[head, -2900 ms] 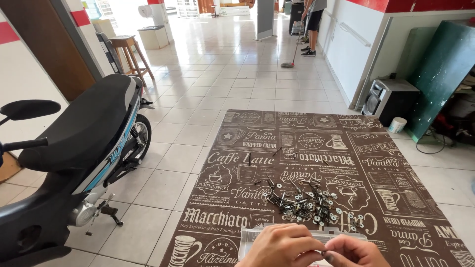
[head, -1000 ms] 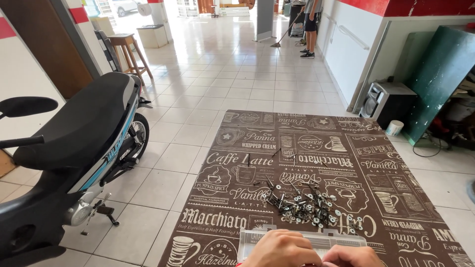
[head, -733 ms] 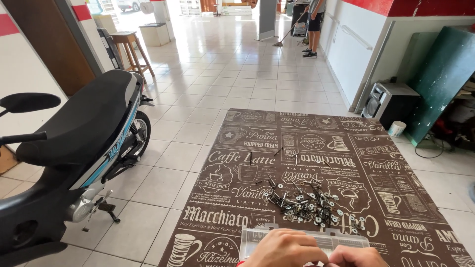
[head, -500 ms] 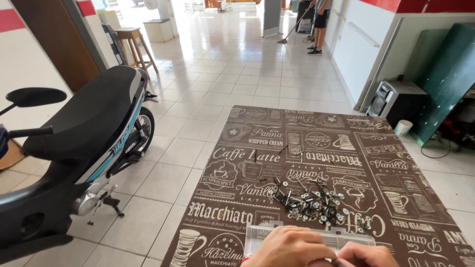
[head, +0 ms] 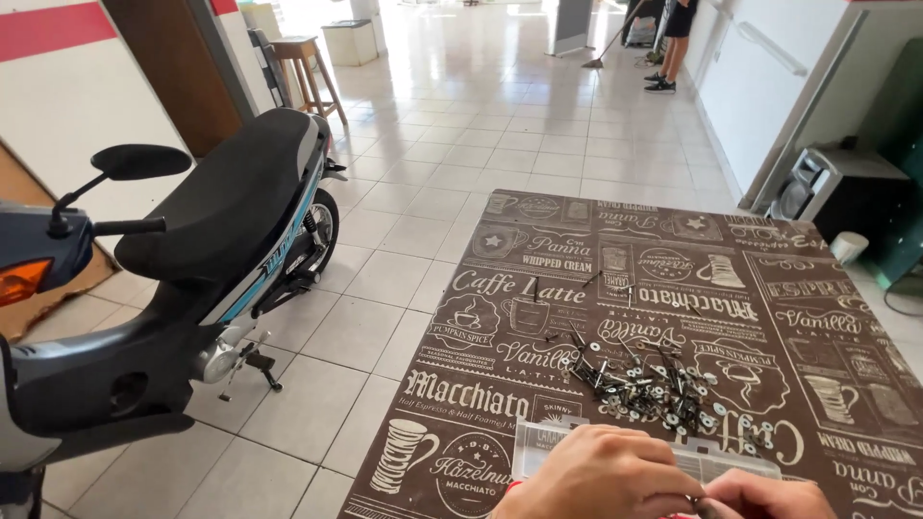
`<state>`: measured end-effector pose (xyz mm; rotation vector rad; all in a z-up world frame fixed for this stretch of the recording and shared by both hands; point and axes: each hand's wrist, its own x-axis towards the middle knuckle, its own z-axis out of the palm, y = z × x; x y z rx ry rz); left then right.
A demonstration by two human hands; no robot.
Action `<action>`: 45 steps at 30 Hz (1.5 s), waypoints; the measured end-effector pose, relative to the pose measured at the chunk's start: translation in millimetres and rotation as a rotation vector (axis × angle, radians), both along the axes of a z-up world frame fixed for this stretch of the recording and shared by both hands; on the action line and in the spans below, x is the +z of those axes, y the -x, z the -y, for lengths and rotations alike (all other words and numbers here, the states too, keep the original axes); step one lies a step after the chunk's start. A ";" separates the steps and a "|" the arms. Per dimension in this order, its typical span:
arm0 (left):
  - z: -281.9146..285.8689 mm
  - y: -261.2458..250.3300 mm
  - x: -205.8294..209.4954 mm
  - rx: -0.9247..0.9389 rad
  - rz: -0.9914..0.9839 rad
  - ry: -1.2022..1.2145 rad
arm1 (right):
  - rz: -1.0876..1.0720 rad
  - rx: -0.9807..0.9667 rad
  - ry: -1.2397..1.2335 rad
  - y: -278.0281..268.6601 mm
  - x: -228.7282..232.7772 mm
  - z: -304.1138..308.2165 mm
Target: The person sorts a pile of screws, bolts, and washers on a table into a red compartmentalized organizer. They pick up individual fasteners and place them into specific compartments, occasionally picking up multiple items at once.
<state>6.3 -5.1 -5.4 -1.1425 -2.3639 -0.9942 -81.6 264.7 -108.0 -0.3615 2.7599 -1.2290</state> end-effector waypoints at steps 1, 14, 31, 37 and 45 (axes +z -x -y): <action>-1.4 2.3 -2.9 0.021 -0.015 0.010 | 0.002 -0.023 -0.024 -1.2 0.2 0.7; -2.1 6.8 -5.6 0.053 -0.068 -0.029 | -0.247 -0.077 0.104 -33.7 31.5 26.7; -4.3 -3.4 23.2 0.053 0.467 -0.209 | -0.595 0.304 0.344 -43.8 77.0 39.0; -4.9 -3.5 25.7 0.053 0.583 -0.196 | -0.694 0.348 0.244 -39.7 69.3 33.5; -4.6 -0.3 28.9 0.039 0.619 -0.211 | -0.628 0.372 0.237 -39.1 71.1 28.2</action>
